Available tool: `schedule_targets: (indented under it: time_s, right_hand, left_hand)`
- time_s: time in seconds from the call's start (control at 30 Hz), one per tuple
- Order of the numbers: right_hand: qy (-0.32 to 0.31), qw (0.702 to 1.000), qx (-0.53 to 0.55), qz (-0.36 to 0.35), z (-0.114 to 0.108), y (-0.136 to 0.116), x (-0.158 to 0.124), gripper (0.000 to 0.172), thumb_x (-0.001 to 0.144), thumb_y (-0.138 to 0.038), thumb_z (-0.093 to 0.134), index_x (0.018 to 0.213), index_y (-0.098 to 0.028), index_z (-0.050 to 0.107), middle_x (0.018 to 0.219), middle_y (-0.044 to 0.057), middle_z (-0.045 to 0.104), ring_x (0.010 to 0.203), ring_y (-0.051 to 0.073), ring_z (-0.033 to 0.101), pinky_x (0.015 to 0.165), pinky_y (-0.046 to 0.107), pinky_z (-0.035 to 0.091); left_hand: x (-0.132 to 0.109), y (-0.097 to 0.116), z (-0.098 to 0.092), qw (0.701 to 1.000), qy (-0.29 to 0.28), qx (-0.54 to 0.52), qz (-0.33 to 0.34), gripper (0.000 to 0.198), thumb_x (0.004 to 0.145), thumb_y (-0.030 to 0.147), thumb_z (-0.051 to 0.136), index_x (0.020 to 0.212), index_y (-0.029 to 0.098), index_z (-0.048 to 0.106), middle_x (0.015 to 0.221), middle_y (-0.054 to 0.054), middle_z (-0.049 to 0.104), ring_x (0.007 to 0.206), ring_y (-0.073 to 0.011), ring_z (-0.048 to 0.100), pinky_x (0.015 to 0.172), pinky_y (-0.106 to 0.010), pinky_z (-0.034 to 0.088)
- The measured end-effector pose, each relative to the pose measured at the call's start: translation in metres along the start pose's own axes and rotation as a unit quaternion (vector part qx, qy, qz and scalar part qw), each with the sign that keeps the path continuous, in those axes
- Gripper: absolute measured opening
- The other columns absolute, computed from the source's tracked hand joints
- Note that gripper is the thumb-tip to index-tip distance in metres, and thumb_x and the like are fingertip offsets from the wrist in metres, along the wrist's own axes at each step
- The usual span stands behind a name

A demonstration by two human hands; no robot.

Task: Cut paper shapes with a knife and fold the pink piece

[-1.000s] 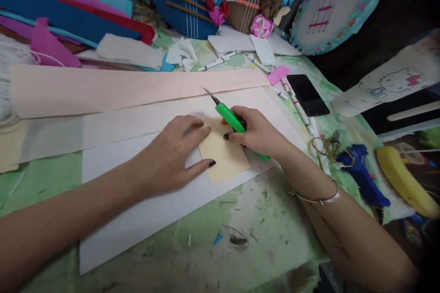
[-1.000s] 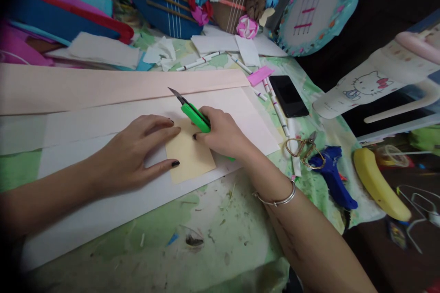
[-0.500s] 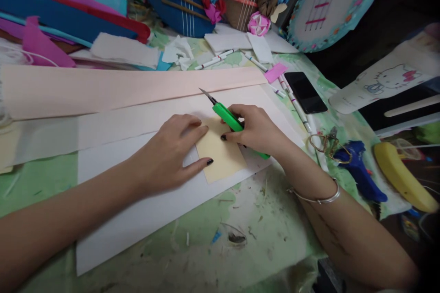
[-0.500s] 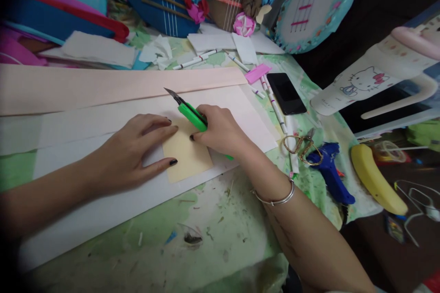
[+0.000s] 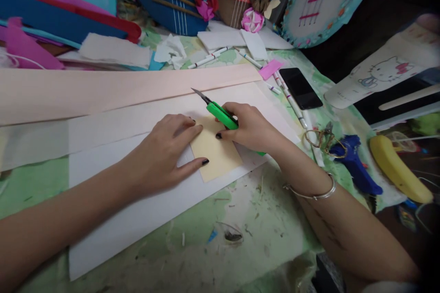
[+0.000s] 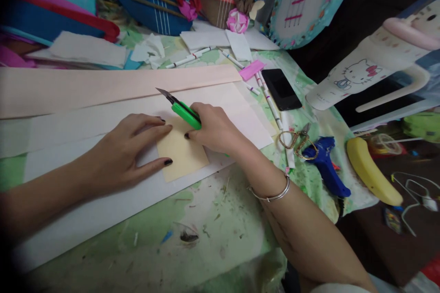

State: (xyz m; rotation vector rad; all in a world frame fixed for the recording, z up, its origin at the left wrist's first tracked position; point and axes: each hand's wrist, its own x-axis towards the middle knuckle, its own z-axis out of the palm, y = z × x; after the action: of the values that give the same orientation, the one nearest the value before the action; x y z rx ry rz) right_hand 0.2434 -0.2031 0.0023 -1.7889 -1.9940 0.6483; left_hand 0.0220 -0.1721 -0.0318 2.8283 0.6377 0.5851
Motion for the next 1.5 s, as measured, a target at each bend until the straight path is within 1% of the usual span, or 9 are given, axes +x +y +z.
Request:
schedule_targets:
  time_s: [0.1, 0.3, 0.4, 0.67, 1.07, 1.27, 1.33, 1.4, 1.5]
  right_hand:
    - [0.001, 1.000, 0.000, 0.002, 0.000, 0.000, 0.000, 0.020, 0.069, -0.021, 0.068, 0.084, -0.019, 0.054, 0.092, 0.005, 0.067, 0.085, 0.023, 0.059, 0.071, 0.031, 0.039]
    - [0.001, 1.000, 0.005, 0.002, 0.001, 0.001, 0.000, 0.020, 0.069, -0.022, 0.067, 0.083, -0.020, 0.053, 0.090, 0.004, 0.067, 0.083, 0.022, 0.059, 0.069, 0.031, 0.038]
    - [0.001, 1.000, 0.001, 0.004, 0.001, 0.002, 0.000, 0.020, 0.069, -0.023, 0.067, 0.083, -0.020, 0.053, 0.089, 0.003, 0.067, 0.081, 0.021, 0.058, 0.068, 0.030, 0.038]
    - [0.001, 1.000, 0.023, -0.001, 0.002, 0.004, 0.000, 0.020, 0.068, -0.021, 0.067, 0.084, -0.020, 0.053, 0.093, 0.004, 0.068, 0.085, 0.022, 0.059, 0.071, 0.031, 0.040]
    - [-0.003, 1.000, 0.028, 0.010, 0.002, 0.002, 0.000, 0.021, 0.068, -0.021, 0.068, 0.084, -0.020, 0.054, 0.088, 0.004, 0.066, 0.084, 0.022, 0.059, 0.072, 0.032, 0.040]
    - [0.008, 1.000, 0.012, 0.000, 0.001, 0.003, -0.001, 0.020, 0.067, -0.021, 0.069, 0.081, -0.020, 0.055, 0.083, 0.002, 0.063, 0.077, 0.019, 0.056, 0.065, 0.030, 0.038]
    - [0.008, 0.999, 0.044, 0.008, -0.002, 0.003, -0.002, 0.018, 0.069, -0.026, 0.069, 0.080, -0.020, 0.056, 0.078, 0.001, 0.061, 0.070, 0.017, 0.054, 0.061, 0.028, 0.037]
    - [0.000, 0.991, 0.132, 0.034, -0.005, 0.002, -0.004, 0.019, 0.074, -0.035, 0.067, 0.082, -0.020, 0.057, 0.068, -0.002, 0.057, 0.059, 0.014, 0.051, 0.055, 0.027, 0.037]
    - [0.009, 0.948, 0.306, 0.091, -0.012, -0.001, -0.006, 0.028, 0.081, -0.047, 0.061, 0.083, -0.020, 0.059, 0.056, -0.004, 0.048, 0.046, 0.012, 0.046, 0.046, 0.027, 0.036]
  left_hand:
    - [0.000, 0.000, 0.000, 1.000, -0.001, 0.005, 0.000, 0.048, 0.090, 0.046, 0.049, 0.126, 0.013, 0.050, 0.123, -0.018, 0.048, 0.117, -0.0342, 0.046, 0.101, -0.051, 0.040]
    - [0.002, 0.002, -0.003, 0.999, -0.039, 0.015, -0.002, 0.045, 0.090, 0.044, 0.048, 0.128, 0.019, 0.051, 0.124, -0.016, 0.046, 0.117, -0.0348, 0.044, 0.099, -0.052, 0.039]
    - [0.002, 0.002, -0.004, 0.999, -0.041, 0.015, -0.004, 0.045, 0.090, 0.042, 0.048, 0.130, 0.021, 0.051, 0.125, -0.016, 0.046, 0.117, -0.0350, 0.043, 0.098, -0.053, 0.040]
    - [0.002, 0.001, -0.002, 0.999, -0.037, 0.013, 0.002, 0.044, 0.091, 0.043, 0.048, 0.129, 0.020, 0.053, 0.123, -0.016, 0.046, 0.116, -0.0349, 0.044, 0.097, -0.053, 0.040]
    - [0.002, 0.001, -0.002, 0.999, -0.036, 0.010, 0.006, 0.044, 0.091, 0.042, 0.048, 0.128, 0.019, 0.054, 0.122, -0.017, 0.047, 0.115, -0.0354, 0.045, 0.096, -0.054, 0.041]
    - [0.002, 0.004, -0.003, 0.999, -0.038, 0.023, 0.015, 0.045, 0.091, 0.038, 0.047, 0.129, 0.015, 0.054, 0.121, -0.019, 0.049, 0.115, -0.0363, 0.046, 0.095, -0.055, 0.041]
    - [0.002, 0.007, -0.004, 0.998, -0.039, 0.038, 0.020, 0.046, 0.092, 0.037, 0.045, 0.129, 0.012, 0.054, 0.122, -0.021, 0.049, 0.117, -0.0367, 0.045, 0.095, -0.055, 0.041]
    - [0.001, 0.010, -0.003, 0.998, -0.040, 0.049, 0.022, 0.045, 0.093, 0.035, 0.044, 0.130, 0.010, 0.054, 0.124, -0.022, 0.049, 0.119, -0.0368, 0.044, 0.096, -0.055, 0.041]
    - [0.001, 0.013, -0.003, 0.997, -0.043, 0.061, 0.025, 0.045, 0.094, 0.033, 0.043, 0.131, 0.008, 0.052, 0.130, -0.022, 0.050, 0.123, -0.0365, 0.043, 0.101, -0.055, 0.038]
